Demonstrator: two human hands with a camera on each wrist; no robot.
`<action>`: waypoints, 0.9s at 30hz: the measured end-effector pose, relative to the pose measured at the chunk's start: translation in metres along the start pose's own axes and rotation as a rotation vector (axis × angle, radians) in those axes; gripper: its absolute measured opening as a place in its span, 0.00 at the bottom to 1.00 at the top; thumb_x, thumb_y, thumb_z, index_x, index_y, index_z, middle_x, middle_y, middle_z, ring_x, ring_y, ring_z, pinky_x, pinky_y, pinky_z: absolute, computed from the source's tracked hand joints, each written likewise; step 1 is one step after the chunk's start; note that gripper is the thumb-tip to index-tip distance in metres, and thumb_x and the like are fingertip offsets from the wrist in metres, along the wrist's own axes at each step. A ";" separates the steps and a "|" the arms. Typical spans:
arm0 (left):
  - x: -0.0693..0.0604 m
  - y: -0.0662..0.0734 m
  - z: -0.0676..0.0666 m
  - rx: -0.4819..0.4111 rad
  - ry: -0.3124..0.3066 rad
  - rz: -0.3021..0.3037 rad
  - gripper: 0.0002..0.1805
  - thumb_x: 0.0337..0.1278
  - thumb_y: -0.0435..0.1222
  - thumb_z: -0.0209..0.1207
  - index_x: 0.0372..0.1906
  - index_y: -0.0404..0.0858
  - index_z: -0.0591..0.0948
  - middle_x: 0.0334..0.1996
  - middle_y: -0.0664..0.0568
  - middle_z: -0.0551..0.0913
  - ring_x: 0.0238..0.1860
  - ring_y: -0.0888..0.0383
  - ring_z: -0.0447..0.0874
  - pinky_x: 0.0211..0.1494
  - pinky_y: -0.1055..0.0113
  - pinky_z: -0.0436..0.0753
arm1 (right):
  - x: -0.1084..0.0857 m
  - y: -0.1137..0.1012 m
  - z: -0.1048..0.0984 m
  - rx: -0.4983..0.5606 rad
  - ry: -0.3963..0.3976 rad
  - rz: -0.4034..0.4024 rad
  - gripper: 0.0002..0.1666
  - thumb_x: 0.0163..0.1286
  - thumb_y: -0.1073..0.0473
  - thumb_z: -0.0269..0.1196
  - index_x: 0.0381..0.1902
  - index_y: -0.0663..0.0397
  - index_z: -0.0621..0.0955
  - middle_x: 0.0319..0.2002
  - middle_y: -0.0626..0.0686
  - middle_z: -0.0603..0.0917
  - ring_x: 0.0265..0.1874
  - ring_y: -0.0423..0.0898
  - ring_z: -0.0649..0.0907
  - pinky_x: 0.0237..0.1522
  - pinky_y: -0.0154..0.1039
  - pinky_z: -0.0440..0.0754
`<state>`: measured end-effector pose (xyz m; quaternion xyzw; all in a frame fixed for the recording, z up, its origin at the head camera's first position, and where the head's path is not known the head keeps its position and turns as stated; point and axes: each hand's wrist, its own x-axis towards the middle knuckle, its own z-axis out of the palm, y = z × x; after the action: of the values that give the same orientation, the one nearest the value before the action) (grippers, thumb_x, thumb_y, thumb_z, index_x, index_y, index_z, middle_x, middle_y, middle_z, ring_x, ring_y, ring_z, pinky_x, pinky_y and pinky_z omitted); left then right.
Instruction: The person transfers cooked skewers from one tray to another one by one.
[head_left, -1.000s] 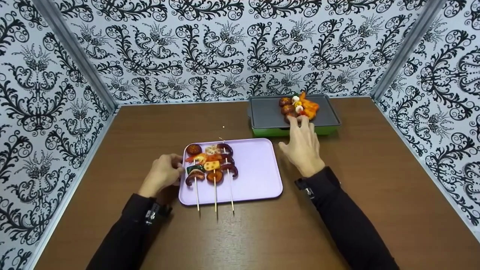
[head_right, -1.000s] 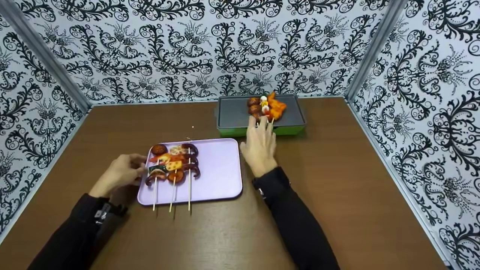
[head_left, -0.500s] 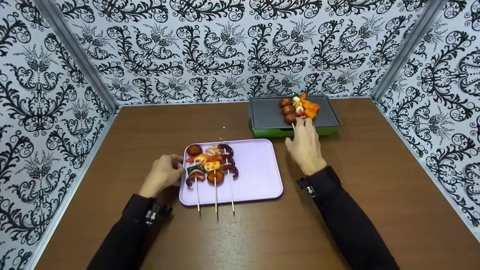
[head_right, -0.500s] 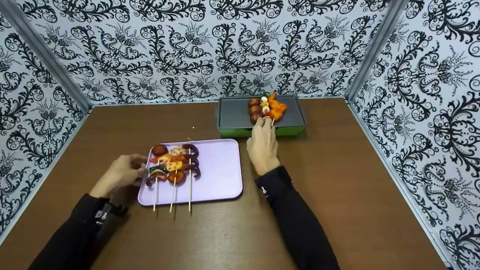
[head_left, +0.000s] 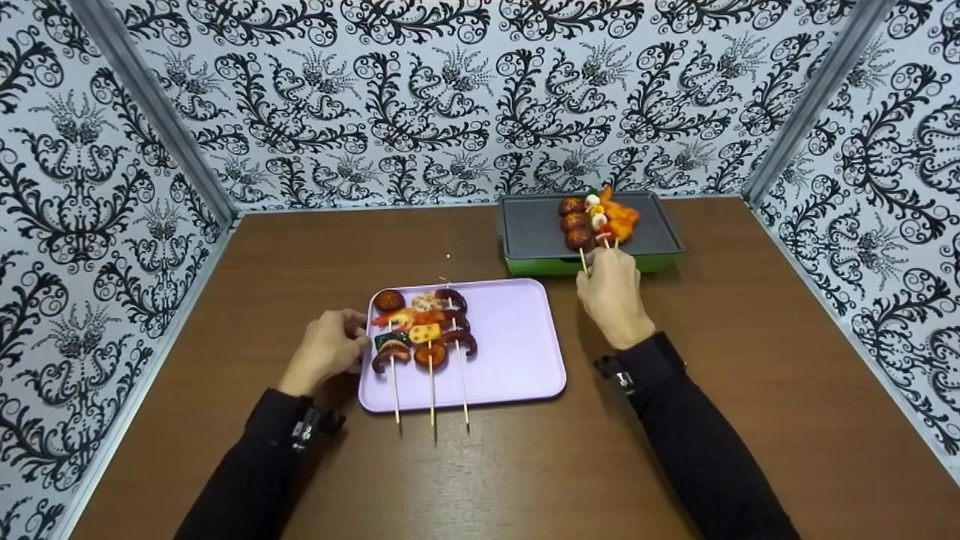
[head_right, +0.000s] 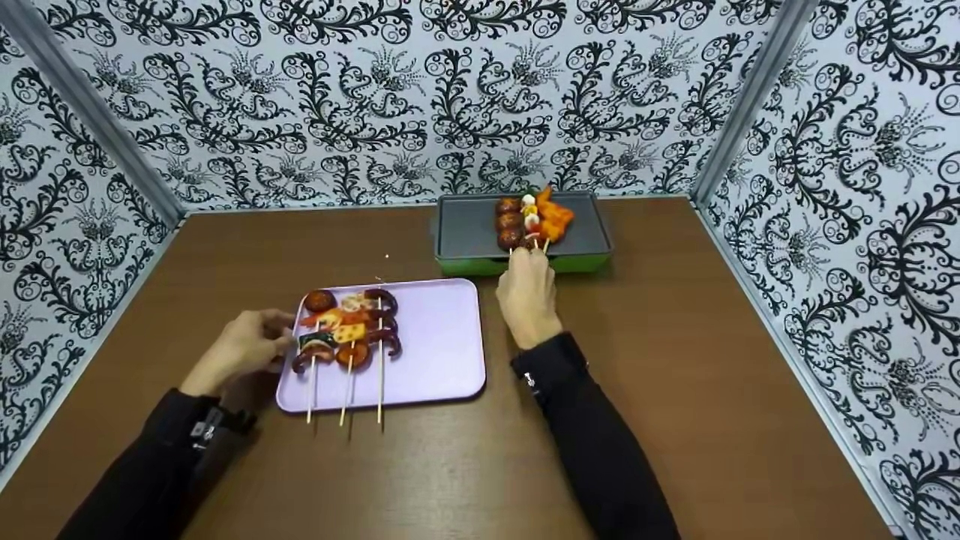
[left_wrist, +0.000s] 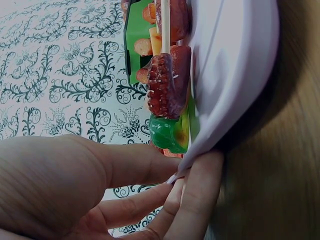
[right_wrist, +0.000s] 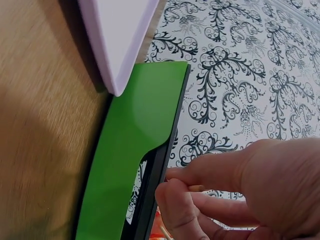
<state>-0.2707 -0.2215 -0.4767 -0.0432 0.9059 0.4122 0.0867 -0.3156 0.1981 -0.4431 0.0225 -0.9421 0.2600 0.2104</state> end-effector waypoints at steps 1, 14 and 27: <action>0.000 0.000 0.000 0.000 -0.001 0.000 0.24 0.62 0.28 0.58 0.65 0.34 0.78 0.44 0.43 0.83 0.39 0.52 0.88 0.32 0.63 0.93 | 0.000 0.000 -0.001 0.007 -0.005 0.001 0.12 0.66 0.66 0.66 0.45 0.69 0.86 0.38 0.65 0.88 0.40 0.64 0.88 0.42 0.59 0.90; 0.001 0.000 0.000 0.000 0.000 -0.001 0.25 0.62 0.28 0.57 0.65 0.34 0.78 0.44 0.42 0.82 0.38 0.51 0.89 0.32 0.63 0.93 | 0.000 -0.004 -0.009 0.045 -0.060 0.039 0.10 0.67 0.60 0.67 0.41 0.59 0.90 0.37 0.59 0.91 0.34 0.59 0.87 0.38 0.54 0.86; 0.001 -0.003 0.000 0.068 0.022 0.045 0.24 0.60 0.30 0.56 0.63 0.35 0.80 0.42 0.44 0.84 0.36 0.53 0.88 0.30 0.65 0.92 | 0.004 0.001 -0.010 0.078 -0.143 0.114 0.08 0.63 0.54 0.71 0.34 0.53 0.91 0.36 0.56 0.92 0.41 0.58 0.88 0.46 0.56 0.87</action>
<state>-0.2716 -0.2237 -0.4788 -0.0245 0.9212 0.3822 0.0689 -0.3158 0.2042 -0.4335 -0.0047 -0.9437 0.3055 0.1266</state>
